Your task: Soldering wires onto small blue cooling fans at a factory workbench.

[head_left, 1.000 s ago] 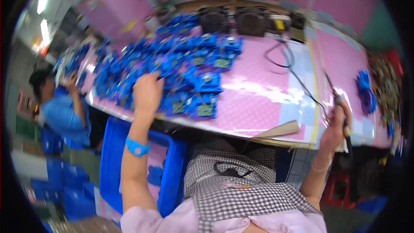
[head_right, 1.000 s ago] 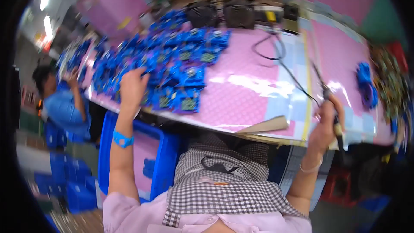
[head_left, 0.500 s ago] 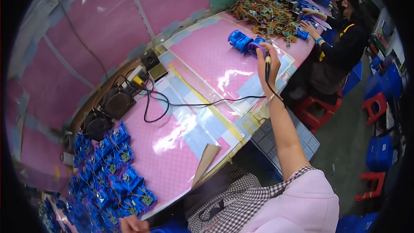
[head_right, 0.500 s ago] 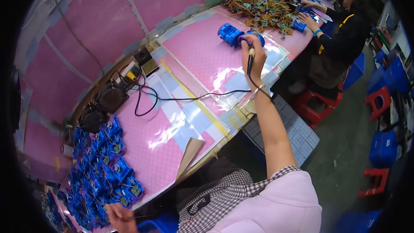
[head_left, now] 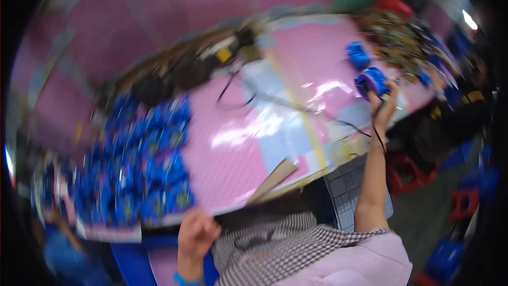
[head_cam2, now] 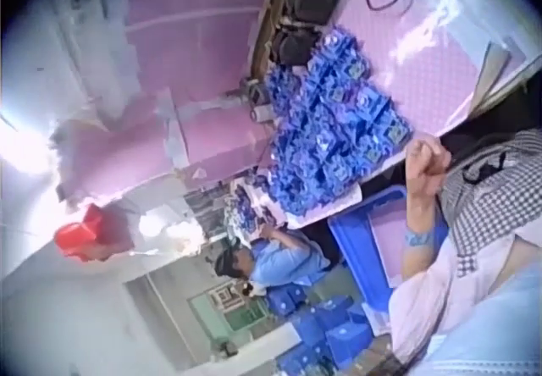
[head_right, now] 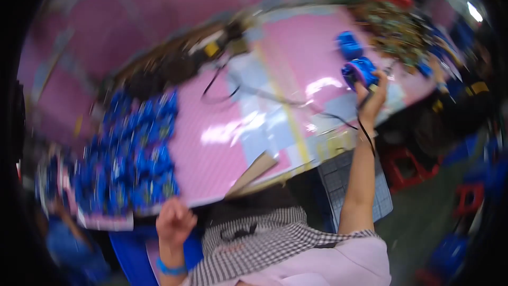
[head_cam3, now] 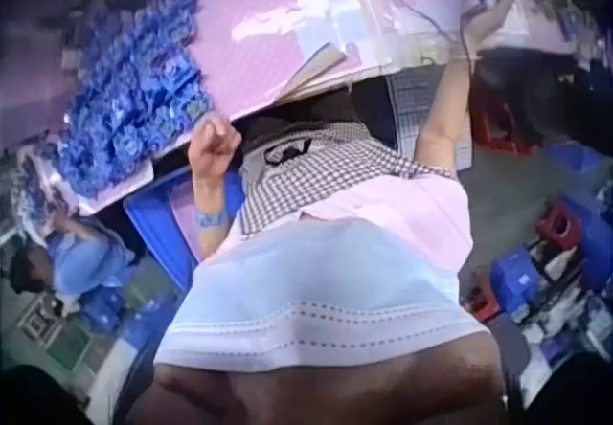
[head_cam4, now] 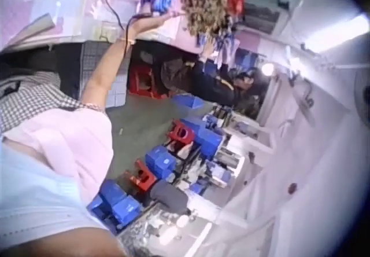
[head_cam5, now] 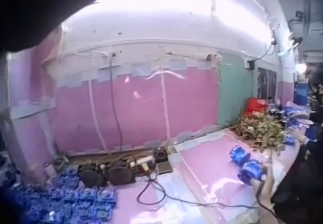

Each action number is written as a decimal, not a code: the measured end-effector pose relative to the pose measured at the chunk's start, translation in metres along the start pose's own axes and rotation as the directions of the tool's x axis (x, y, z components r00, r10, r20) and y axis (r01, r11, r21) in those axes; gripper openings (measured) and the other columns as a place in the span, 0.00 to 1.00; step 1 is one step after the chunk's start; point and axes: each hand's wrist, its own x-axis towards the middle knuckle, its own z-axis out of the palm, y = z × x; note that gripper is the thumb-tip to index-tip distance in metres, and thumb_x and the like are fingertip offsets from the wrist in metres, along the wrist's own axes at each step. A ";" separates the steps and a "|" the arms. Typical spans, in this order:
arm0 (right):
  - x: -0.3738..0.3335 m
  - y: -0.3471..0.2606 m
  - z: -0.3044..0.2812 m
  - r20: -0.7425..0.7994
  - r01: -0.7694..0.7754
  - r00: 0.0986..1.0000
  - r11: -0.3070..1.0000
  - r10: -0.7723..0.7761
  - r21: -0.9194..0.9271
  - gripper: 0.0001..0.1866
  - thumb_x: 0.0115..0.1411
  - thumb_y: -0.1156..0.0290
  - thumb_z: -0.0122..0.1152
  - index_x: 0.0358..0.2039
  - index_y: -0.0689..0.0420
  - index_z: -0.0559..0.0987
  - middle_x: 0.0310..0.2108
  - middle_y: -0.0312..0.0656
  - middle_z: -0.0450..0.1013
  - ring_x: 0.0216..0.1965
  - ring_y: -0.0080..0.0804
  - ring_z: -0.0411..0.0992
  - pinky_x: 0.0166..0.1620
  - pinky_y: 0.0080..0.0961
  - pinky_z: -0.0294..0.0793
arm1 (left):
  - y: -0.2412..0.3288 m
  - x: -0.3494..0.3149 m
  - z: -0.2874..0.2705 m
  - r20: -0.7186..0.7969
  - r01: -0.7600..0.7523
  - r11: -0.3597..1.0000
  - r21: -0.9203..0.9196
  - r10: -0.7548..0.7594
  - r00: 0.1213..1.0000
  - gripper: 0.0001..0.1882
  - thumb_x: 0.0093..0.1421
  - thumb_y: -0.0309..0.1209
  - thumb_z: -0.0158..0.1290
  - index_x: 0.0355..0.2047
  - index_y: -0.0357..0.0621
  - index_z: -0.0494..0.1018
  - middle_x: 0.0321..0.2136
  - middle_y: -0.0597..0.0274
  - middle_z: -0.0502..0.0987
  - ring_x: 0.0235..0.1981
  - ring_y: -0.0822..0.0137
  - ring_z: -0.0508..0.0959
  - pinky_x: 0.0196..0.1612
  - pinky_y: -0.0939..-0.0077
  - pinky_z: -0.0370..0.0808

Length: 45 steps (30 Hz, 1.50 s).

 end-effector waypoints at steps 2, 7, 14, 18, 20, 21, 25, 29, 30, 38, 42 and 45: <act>-0.027 -0.082 -0.001 0.188 -0.233 0.969 0.860 0.163 0.455 0.20 0.48 0.83 0.64 0.40 0.57 0.68 0.51 0.50 0.70 0.51 0.35 0.67 0.55 0.28 0.64 | -0.009 0.022 0.013 0.057 0.007 0.999 -0.047 -0.004 0.998 0.09 0.61 0.31 0.52 0.27 0.41 0.67 0.20 0.66 0.65 0.21 0.72 0.61 0.25 0.74 0.59; -0.109 -0.188 0.020 0.572 -0.296 0.806 0.734 -0.150 0.611 0.23 0.48 0.82 0.67 0.41 0.55 0.66 0.57 0.56 0.65 0.58 0.40 0.64 0.54 0.30 0.69 | -0.028 0.060 0.042 -0.232 0.065 0.862 0.503 0.062 0.971 0.08 0.63 0.31 0.50 0.30 0.40 0.72 0.20 0.72 0.64 0.20 0.81 0.60 0.23 0.82 0.57; -0.097 -0.230 0.037 0.873 -0.451 0.436 0.786 -0.220 0.423 0.20 0.52 0.65 0.69 0.39 0.58 0.68 0.51 0.59 0.71 0.50 0.40 0.72 0.46 0.29 0.73 | -0.033 0.040 0.013 -0.302 -0.027 0.450 0.893 0.642 0.705 0.08 0.60 0.29 0.55 0.34 0.34 0.76 0.17 0.77 0.62 0.19 0.84 0.57 0.21 0.85 0.52; -0.077 -0.248 0.044 0.905 -0.105 0.413 0.982 -0.100 0.156 0.24 0.52 0.53 0.68 0.36 0.58 0.69 0.42 0.58 0.75 0.38 0.47 0.77 0.36 0.31 0.72 | -0.033 0.069 0.009 0.091 -0.074 -0.056 0.996 0.745 0.661 0.13 0.54 0.33 0.60 0.31 0.32 0.76 0.16 0.60 0.71 0.16 0.67 0.69 0.20 0.72 0.64; -0.086 -0.239 0.053 0.705 0.011 0.684 0.969 -0.188 0.248 0.22 0.53 0.54 0.67 0.33 0.58 0.69 0.37 0.54 0.76 0.31 0.48 0.76 0.31 0.32 0.71 | -0.035 0.077 0.008 0.243 -0.117 -0.218 0.969 0.750 0.615 0.15 0.52 0.35 0.61 0.29 0.32 0.76 0.17 0.52 0.75 0.16 0.58 0.74 0.22 0.66 0.68; -0.088 -0.234 0.055 0.641 0.006 0.742 0.959 -0.195 0.284 0.20 0.52 0.59 0.69 0.30 0.58 0.69 0.34 0.51 0.77 0.29 0.42 0.77 0.29 0.29 0.71 | -0.033 0.077 0.009 0.126 -0.011 -0.184 0.983 0.629 0.767 0.16 0.52 0.37 0.61 0.26 0.31 0.76 0.18 0.48 0.75 0.19 0.52 0.75 0.24 0.61 0.70; -0.102 -0.215 0.054 0.590 -0.031 0.725 0.838 -0.356 0.545 0.17 0.48 0.71 0.73 0.26 0.59 0.69 0.28 0.44 0.76 0.33 0.31 0.77 0.30 0.25 0.70 | -0.034 0.060 0.002 -0.070 0.141 -0.110 0.984 0.491 0.868 0.19 0.52 0.39 0.61 0.18 0.33 0.75 0.16 0.48 0.75 0.18 0.49 0.76 0.23 0.60 0.70; -0.107 -0.210 0.055 0.734 -0.098 0.552 0.843 -0.396 0.528 0.14 0.47 0.78 0.69 0.25 0.59 0.69 0.28 0.44 0.74 0.35 0.34 0.77 0.32 0.23 0.70 | -0.037 0.048 -0.002 -0.074 0.114 -0.047 0.992 0.513 0.855 0.19 0.52 0.39 0.61 0.17 0.34 0.72 0.16 0.49 0.73 0.18 0.50 0.74 0.23 0.59 0.67; -0.109 -0.210 0.059 0.745 -0.141 0.515 0.816 -0.423 0.561 0.13 0.47 0.80 0.67 0.25 0.59 0.69 0.28 0.43 0.74 0.35 0.35 0.78 0.32 0.23 0.70 | -0.037 0.047 -0.002 -0.059 0.103 -0.050 0.993 0.546 0.836 0.19 0.52 0.38 0.62 0.17 0.34 0.72 0.16 0.50 0.73 0.18 0.52 0.74 0.22 0.59 0.67; -0.119 -0.210 0.034 0.652 -0.282 0.613 0.648 -0.446 0.708 0.09 0.57 0.78 0.60 0.26 0.58 0.67 0.23 0.40 0.74 0.29 0.27 0.76 0.29 0.21 0.70 | -0.019 0.050 0.004 -0.110 0.062 0.103 0.993 0.571 0.813 0.13 0.52 0.33 0.62 0.23 0.38 0.72 0.14 0.64 0.69 0.15 0.70 0.66 0.20 0.76 0.62; -0.105 -0.190 0.007 0.755 -0.646 0.644 0.438 -0.128 0.625 0.30 0.63 0.40 0.40 0.43 0.58 0.64 0.22 0.39 0.70 0.20 0.19 0.61 0.28 0.16 0.63 | 0.029 0.048 0.018 -0.297 -0.235 0.948 0.213 0.292 0.909 0.02 0.61 0.24 0.50 0.34 0.41 0.68 0.21 0.74 0.61 0.20 0.81 0.58 0.22 0.83 0.54; -0.104 -0.195 -0.001 0.766 -0.724 0.643 0.339 0.014 0.601 0.28 0.66 0.46 0.43 0.47 0.62 0.67 0.25 0.39 0.70 0.22 0.20 0.63 0.30 0.16 0.64 | 0.035 0.065 0.010 -0.201 -0.151 0.905 0.397 0.246 0.948 0.02 0.60 0.22 0.52 0.34 0.40 0.72 0.25 0.69 0.65 0.22 0.79 0.63 0.24 0.83 0.60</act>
